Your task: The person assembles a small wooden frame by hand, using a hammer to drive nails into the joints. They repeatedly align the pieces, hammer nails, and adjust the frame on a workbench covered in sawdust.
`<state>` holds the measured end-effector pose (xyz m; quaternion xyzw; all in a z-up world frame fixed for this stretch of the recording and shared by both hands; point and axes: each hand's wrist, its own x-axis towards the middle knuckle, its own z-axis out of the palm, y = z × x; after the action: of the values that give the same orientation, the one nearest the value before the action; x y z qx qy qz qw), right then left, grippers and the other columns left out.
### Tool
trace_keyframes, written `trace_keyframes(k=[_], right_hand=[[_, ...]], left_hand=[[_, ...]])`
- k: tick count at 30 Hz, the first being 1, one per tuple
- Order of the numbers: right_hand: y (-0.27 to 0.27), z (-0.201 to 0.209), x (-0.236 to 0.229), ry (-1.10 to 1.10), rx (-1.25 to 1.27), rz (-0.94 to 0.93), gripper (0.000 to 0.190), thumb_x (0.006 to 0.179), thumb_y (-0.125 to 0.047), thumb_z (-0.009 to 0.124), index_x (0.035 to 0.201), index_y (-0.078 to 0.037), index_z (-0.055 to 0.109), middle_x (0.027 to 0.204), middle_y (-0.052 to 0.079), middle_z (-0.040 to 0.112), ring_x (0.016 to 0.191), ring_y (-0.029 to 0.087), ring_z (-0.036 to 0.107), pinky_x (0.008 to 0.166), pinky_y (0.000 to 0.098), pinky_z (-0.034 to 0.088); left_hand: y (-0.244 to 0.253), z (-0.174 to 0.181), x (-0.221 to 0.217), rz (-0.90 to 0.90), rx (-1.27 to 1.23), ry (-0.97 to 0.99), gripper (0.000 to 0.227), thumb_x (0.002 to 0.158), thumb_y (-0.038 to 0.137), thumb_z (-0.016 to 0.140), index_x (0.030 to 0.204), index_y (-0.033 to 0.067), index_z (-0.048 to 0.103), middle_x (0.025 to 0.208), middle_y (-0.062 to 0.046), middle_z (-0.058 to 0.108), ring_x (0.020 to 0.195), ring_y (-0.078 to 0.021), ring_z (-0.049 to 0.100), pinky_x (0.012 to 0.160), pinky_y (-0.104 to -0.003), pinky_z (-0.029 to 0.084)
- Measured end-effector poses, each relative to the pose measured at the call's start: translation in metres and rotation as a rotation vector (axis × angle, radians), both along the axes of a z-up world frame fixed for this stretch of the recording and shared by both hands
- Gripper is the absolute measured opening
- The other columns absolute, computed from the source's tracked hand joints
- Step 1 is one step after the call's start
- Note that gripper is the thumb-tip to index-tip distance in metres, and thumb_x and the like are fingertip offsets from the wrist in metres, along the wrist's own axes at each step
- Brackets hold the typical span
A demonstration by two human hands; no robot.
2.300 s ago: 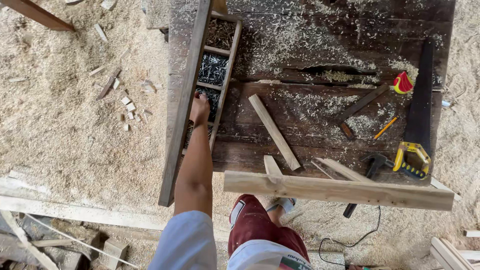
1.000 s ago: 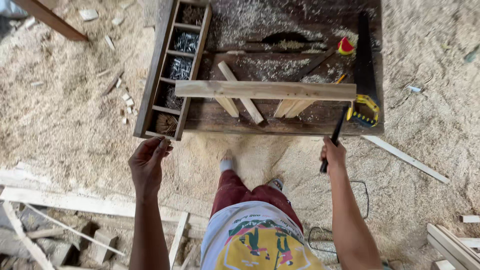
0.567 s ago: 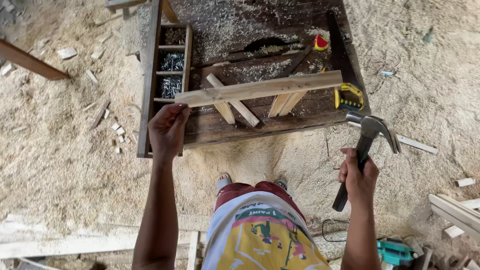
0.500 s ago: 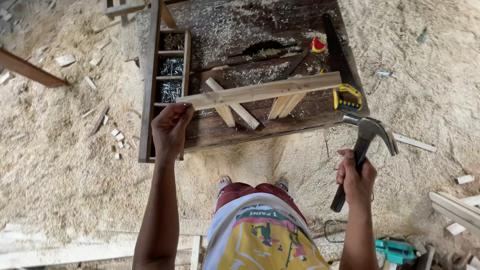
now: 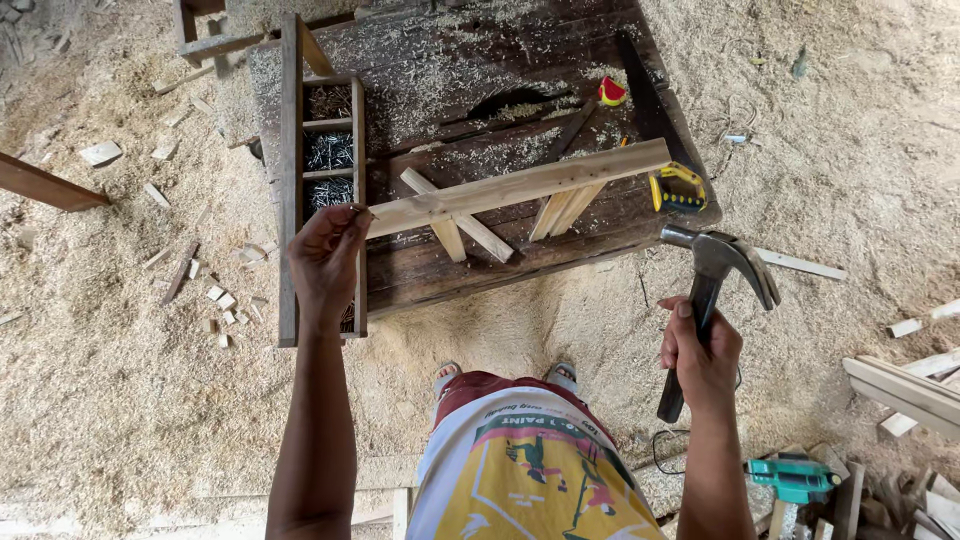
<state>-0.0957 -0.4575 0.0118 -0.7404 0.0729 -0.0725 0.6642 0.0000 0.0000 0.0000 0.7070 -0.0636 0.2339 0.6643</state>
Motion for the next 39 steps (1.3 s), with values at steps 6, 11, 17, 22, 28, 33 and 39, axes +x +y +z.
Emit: trace_keyframes(k=[6,11,17,22,28,33,39], right_hand=[[-0.003,0.002,0.003,-0.020,-0.013,0.019,0.034,0.108,-0.031,0.058,0.106,0.002,0.067,0.061,-0.001,0.051,0.048,0.006,0.047,0.045,0.0257,0.041],[-0.009,0.001,0.006,-0.030,-0.030,0.028,0.034,0.108,-0.031,0.057,0.104,0.001,0.068,0.059,-0.001,0.051,0.046,0.006,0.047,0.042,0.0255,0.041],[-0.012,0.000,0.009,-0.022,-0.031,0.032,0.034,0.107,-0.033,0.057,0.104,0.000,0.068,0.059,-0.002,0.051,0.046,0.006,0.048,0.042,0.0249,0.042],[-0.014,0.001,0.010,-0.006,-0.030,0.028,0.035,0.106,-0.034,0.058,0.104,0.000,0.068,0.059,-0.002,0.051,0.046,0.006,0.047,0.042,0.0247,0.041],[-0.014,-0.001,0.012,-0.027,0.008,0.028,0.035,0.107,-0.033,0.058,0.105,0.001,0.068,0.060,-0.002,0.050,0.047,0.005,0.046,0.043,0.0241,0.040],[-0.016,-0.003,0.011,-0.022,0.006,0.020,0.035,0.107,-0.033,0.058,0.105,0.001,0.068,0.060,-0.002,0.051,0.047,0.005,0.046,0.043,0.0240,0.040],[-0.019,-0.008,0.011,-0.035,0.018,0.016,0.035,0.107,-0.033,0.058,0.105,0.001,0.068,0.059,-0.002,0.050,0.046,0.006,0.046,0.043,0.0241,0.040]], left_hand=[[0.001,0.000,-0.009,0.045,-0.035,0.053,0.009,0.103,0.007,0.070,0.110,0.0080,0.075,0.103,-0.007,0.077,0.095,-0.0109,0.074,0.084,-0.025,0.063],[0.001,-0.002,-0.009,0.027,-0.065,0.017,0.007,0.103,0.009,0.071,0.109,0.0089,0.074,0.104,-0.008,0.077,0.095,-0.0125,0.075,0.084,-0.027,0.065],[0.001,-0.003,-0.008,0.043,-0.057,0.017,0.007,0.103,0.009,0.071,0.109,0.0083,0.074,0.103,-0.008,0.077,0.093,-0.0117,0.075,0.082,-0.025,0.064],[-0.002,0.000,-0.009,0.050,-0.051,0.037,0.008,0.104,0.009,0.070,0.110,0.0081,0.074,0.102,-0.008,0.077,0.092,-0.0111,0.075,0.080,-0.024,0.063],[-0.003,0.002,-0.004,0.052,-0.048,0.029,0.007,0.103,0.009,0.069,0.109,0.0084,0.074,0.102,-0.008,0.077,0.094,-0.0120,0.076,0.083,-0.026,0.065],[-0.004,0.003,-0.004,0.076,-0.035,0.067,0.007,0.103,0.007,0.070,0.109,0.0072,0.074,0.103,-0.009,0.077,0.095,-0.0130,0.076,0.085,-0.028,0.066],[-0.004,0.003,-0.001,0.050,-0.050,0.028,0.010,0.103,0.005,0.069,0.111,0.0068,0.074,0.105,-0.010,0.077,0.096,-0.0139,0.076,0.086,-0.027,0.065]])
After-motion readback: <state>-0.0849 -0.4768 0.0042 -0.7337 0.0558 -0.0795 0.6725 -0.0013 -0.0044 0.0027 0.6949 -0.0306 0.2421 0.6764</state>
